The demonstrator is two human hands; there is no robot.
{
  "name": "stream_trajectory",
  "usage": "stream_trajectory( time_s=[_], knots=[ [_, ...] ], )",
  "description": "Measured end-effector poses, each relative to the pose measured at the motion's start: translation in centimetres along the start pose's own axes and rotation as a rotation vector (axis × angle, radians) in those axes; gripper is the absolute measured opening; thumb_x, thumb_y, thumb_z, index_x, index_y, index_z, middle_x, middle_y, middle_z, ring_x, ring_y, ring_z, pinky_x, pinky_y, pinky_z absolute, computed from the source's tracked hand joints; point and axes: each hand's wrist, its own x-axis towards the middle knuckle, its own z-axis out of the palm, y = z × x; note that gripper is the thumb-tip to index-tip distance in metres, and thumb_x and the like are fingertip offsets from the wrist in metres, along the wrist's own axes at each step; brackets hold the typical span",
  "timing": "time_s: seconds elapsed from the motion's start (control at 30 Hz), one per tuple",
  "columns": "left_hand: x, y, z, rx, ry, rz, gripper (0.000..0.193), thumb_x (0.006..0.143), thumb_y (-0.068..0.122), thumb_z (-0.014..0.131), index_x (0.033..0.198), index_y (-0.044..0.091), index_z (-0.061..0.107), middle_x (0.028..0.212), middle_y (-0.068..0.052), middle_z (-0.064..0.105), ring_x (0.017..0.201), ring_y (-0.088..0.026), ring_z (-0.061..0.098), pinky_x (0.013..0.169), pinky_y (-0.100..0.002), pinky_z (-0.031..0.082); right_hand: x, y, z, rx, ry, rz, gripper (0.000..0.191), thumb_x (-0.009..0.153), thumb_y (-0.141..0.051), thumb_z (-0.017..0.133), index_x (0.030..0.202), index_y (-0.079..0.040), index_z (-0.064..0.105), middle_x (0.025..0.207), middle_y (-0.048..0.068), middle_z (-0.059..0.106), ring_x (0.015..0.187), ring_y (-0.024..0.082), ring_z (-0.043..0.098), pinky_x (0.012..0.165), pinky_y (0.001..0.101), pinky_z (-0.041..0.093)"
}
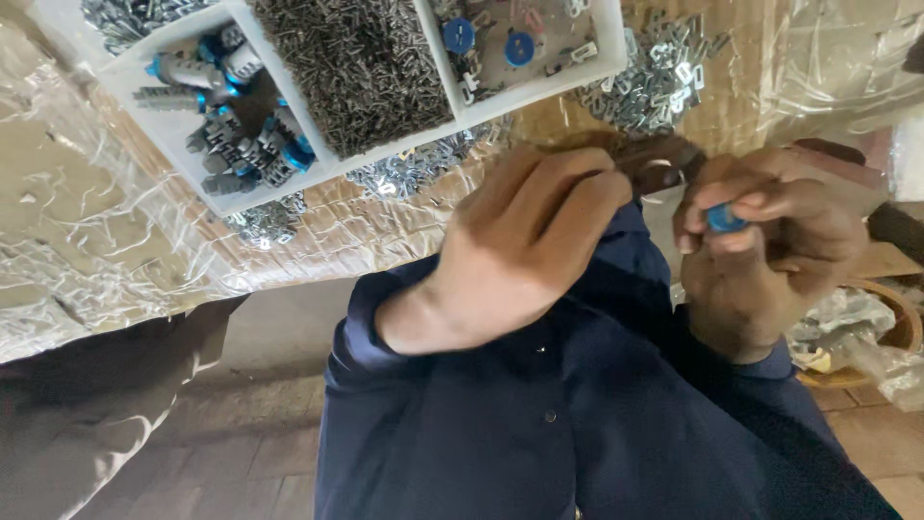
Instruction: The person picks small metal staples from a compartment tray and presses them one at a time into a blue-capped cylindrical connector held in the other hand, occasionally reaching into the tray for more staples and handling a keyring on the table.
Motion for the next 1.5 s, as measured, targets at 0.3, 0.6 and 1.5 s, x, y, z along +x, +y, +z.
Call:
stream_trajectory(
  time_s=[0.3,0.6,1.5],
  knots=[
    [-9.9,-1.7,-2.6,-0.717,0.354,-0.102,0.017,0.092,-0.003,0.075,0.103,-0.001,0.063,0.093,-0.007,0.05,0.071,-0.015,0.06,0.065,-0.029,0.058,2.0,0.6,8.6,0.131,-0.594,0.251,0.017,0.104,0.001,0.064,0.121,0.004,0.063,0.114,0.023,0.075,0.081,0.014,0.071,0.061,0.0235,0.063],
    [-12.8,-1.9,-4.9,-0.612,0.374,-0.207,0.019,0.088,-0.004,0.083,0.098,0.001,0.068,0.09,-0.008,0.059,0.069,-0.011,0.061,0.06,-0.026,0.057,1.4,1.3,9.0,0.148,-0.685,0.538,0.018,0.101,0.006,0.064,0.115,0.001,0.053,0.112,0.026,0.071,0.085,0.015,0.07,0.068,0.0244,0.063],
    [-2.5,-4.9,-11.8,0.71,0.201,-0.106,0.018,0.1,0.002,0.08,0.116,0.007,0.074,0.113,-0.004,0.075,0.094,-0.022,0.068,0.079,-0.033,0.059,14.9,-5.3,12.2,-0.375,-1.083,-0.365,0.041,0.089,-0.001,0.079,0.12,0.008,0.053,0.111,0.02,0.066,0.095,0.023,0.074,0.075,0.0256,0.067]
  ],
)
